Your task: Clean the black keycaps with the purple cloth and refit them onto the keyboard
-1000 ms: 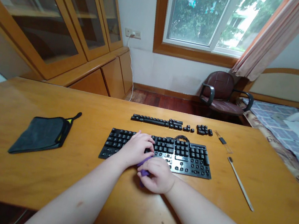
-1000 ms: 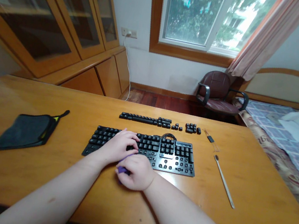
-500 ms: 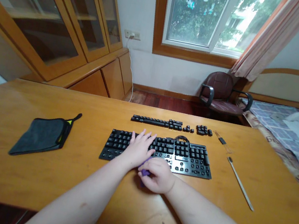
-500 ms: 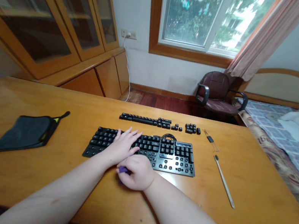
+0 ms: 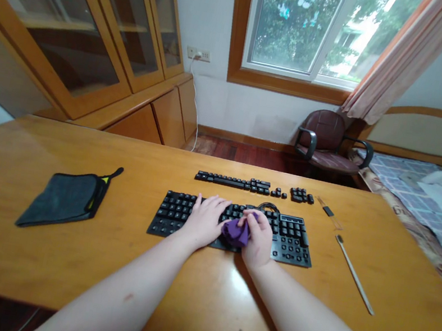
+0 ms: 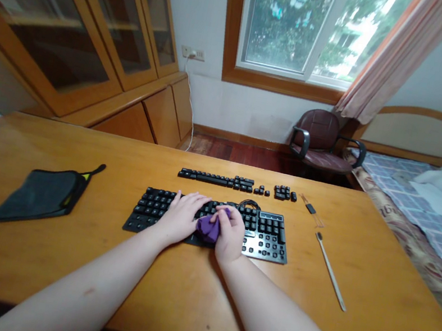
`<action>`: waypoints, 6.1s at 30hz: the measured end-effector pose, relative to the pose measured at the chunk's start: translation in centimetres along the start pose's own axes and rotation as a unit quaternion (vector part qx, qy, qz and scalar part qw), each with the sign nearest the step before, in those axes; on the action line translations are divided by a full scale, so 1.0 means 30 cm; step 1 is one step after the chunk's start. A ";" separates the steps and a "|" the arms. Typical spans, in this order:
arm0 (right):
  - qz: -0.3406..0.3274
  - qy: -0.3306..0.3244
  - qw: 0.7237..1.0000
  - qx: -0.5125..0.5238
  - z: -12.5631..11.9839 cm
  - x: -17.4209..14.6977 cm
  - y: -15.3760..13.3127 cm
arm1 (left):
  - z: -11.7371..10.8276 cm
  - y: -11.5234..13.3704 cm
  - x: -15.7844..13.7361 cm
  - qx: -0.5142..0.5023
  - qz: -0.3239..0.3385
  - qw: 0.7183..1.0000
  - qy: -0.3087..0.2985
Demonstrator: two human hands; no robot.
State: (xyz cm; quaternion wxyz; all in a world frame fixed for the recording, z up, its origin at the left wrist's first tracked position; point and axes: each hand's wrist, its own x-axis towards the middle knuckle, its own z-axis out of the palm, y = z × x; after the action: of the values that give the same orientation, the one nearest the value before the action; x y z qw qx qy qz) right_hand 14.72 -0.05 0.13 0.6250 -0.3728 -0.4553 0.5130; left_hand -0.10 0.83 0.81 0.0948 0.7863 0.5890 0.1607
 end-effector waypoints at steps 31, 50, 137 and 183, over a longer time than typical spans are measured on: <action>0.056 -0.039 0.997 -0.023 0.016 -0.007 0.037 | 0.013 0.010 0.613 0.047 -0.066 0.995 -0.050; 0.049 -0.032 0.997 -0.059 0.019 -0.002 0.046 | 0.078 0.015 0.702 0.032 -0.074 0.988 -0.128; 0.012 -0.096 0.992 -0.083 0.013 0.017 0.049 | -0.010 -0.012 -0.030 -0.426 -0.079 0.890 0.141; -0.052 -0.051 0.983 -0.168 0.010 -0.010 0.033 | -0.027 0.008 -0.045 -0.399 0.003 0.900 0.176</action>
State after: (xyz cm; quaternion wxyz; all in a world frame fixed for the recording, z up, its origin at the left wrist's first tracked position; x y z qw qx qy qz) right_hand 14.13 -0.14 -0.76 0.5553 -0.4212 -0.5853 0.4143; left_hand -0.51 -0.57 1.47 0.2952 0.6432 0.4803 0.5181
